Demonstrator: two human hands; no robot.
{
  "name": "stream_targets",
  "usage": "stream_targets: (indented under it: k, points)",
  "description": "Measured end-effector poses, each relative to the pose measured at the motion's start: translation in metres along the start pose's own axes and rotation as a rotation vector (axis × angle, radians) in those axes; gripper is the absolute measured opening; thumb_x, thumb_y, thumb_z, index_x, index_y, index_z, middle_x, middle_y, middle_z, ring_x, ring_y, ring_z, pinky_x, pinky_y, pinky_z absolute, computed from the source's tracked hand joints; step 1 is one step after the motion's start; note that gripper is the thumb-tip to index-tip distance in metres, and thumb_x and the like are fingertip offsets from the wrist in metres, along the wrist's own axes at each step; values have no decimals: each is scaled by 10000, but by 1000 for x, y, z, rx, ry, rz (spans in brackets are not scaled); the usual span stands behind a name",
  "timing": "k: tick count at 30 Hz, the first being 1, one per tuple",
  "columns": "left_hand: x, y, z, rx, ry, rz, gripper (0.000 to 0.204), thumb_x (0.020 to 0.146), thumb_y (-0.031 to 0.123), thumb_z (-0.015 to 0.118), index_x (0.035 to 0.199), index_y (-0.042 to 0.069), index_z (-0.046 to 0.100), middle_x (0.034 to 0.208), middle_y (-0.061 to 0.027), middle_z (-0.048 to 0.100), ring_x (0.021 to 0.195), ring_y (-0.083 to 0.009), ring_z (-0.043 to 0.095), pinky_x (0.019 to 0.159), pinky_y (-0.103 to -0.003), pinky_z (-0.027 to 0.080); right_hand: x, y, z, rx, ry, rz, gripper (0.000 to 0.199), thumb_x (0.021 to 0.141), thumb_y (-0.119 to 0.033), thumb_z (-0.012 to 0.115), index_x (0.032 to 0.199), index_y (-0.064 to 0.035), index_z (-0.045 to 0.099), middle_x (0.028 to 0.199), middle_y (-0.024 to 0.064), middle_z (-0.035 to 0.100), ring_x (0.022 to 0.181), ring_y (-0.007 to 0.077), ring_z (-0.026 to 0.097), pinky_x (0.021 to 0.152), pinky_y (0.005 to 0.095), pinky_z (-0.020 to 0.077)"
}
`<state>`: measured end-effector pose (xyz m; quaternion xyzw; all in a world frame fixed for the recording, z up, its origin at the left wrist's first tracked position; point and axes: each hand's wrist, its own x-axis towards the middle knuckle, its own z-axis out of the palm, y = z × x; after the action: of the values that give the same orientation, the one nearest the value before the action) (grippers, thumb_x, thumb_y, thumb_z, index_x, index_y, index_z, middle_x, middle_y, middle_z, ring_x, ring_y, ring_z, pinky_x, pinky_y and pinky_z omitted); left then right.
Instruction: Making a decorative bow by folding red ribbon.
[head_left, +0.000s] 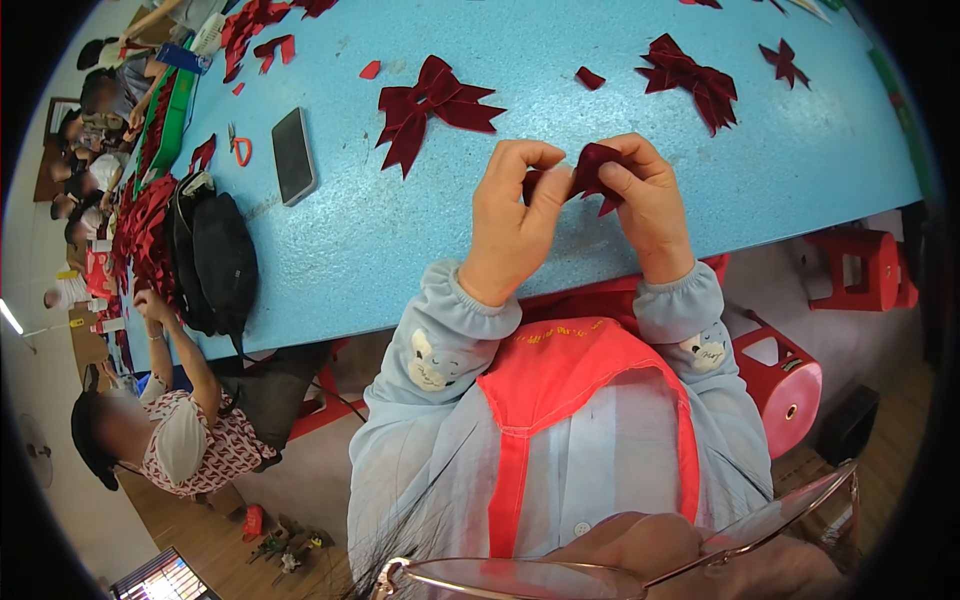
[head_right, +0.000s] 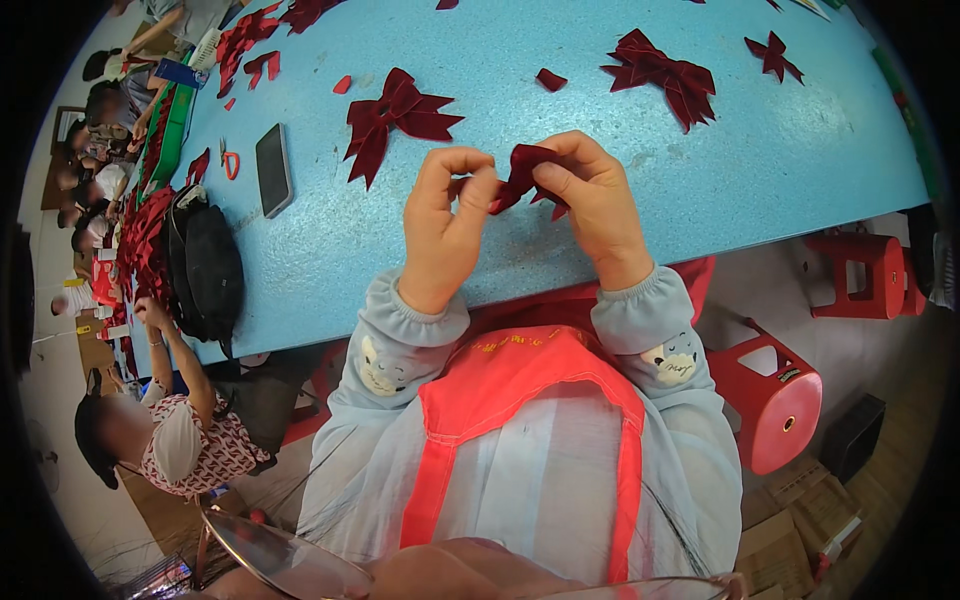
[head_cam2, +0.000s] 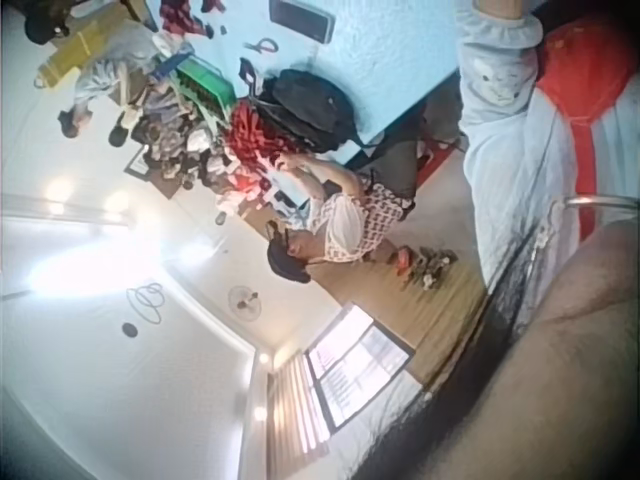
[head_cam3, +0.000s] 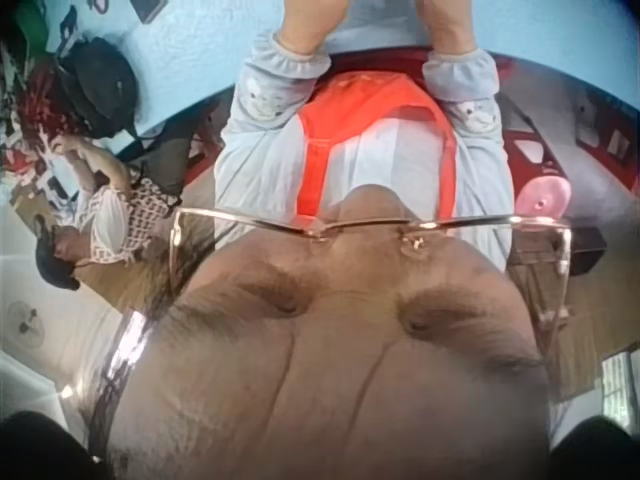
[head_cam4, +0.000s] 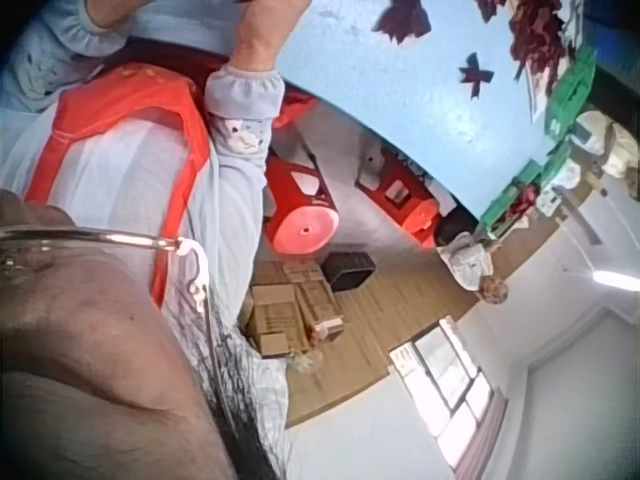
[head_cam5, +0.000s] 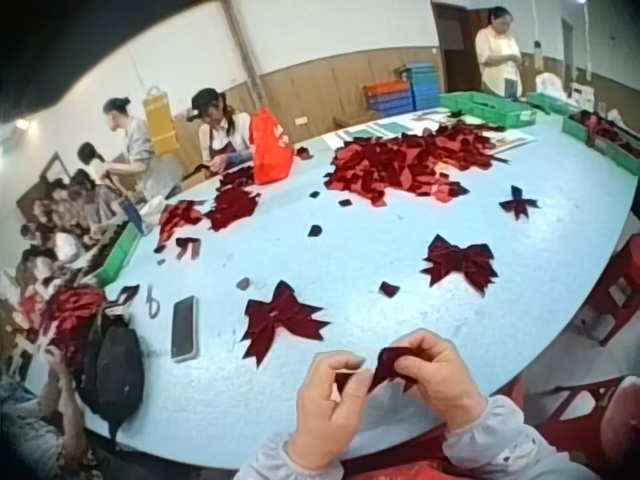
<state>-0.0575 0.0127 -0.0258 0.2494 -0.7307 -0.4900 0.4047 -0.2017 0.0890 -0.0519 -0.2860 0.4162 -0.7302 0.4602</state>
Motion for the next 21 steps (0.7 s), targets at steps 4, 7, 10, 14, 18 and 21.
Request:
stream_targets:
  k: [4, 7, 10, 14, 18, 21]
  points:
    - [-1, 15, 3, 220, -116, 94, 188, 770, 35, 651, 944, 20, 582, 870, -76, 580, 713, -137, 583, 600, -246, 473, -2, 9, 0, 226, -58, -24, 118, 808, -47, 573, 925, -44, 559, 961, 59, 579, 877, 141, 550, 751, 263, 448]
    - [-3, 19, 5, 217, -64, 136, 234, 734, 13, 667, 953, 27, 585, 864, -86, 574, 716, -163, 591, 604, -251, 476, -4, 4, 1, 218, -86, 8, 127, 802, -56, 572, 927, -44, 558, 998, 64, 559, 914, 151, 534, 786, 274, 436]
    - [-2, 17, 2, 250, -32, 184, 260, 716, -5, 669, 960, 32, 588, 863, -93, 569, 721, -183, 594, 605, -256, 477, -3, 1, -2, 129, -157, -22, 135, 796, -65, 570, 928, -41, 557, 1026, 65, 540, 940, 157, 518, 820, 286, 420]
    - [0, 13, -3, 329, -11, 259, 262, 717, -24, 654, 964, 36, 591, 872, -98, 562, 731, -201, 593, 603, -265, 478, -1, -3, -2, -51, -251, -96, 147, 787, -77, 573, 926, -31, 556, 1052, 63, 514, 970, 159, 490, 867, 301, 389]
    - [1, 12, -4, 361, 4, 281, 259, 719, -33, 645, 962, 38, 592, 881, -105, 559, 744, -210, 589, 607, -270, 479, -2, 0, 1, -45, -190, -52, 167, 784, -99, 588, 929, -22, 555, 1051, 63, 507, 954, 144, 478, 850, 290, 381]
    - [-1, 13, -3, 370, -23, 273, 257, 720, -35, 640, 963, 38, 592, 884, -110, 557, 753, -215, 587, 613, -269, 479, -3, 3, -1, -3, -127, -68, 182, 792, -121, 597, 935, -18, 552, 1026, 61, 523, 873, 115, 495, 760, 253, 412]
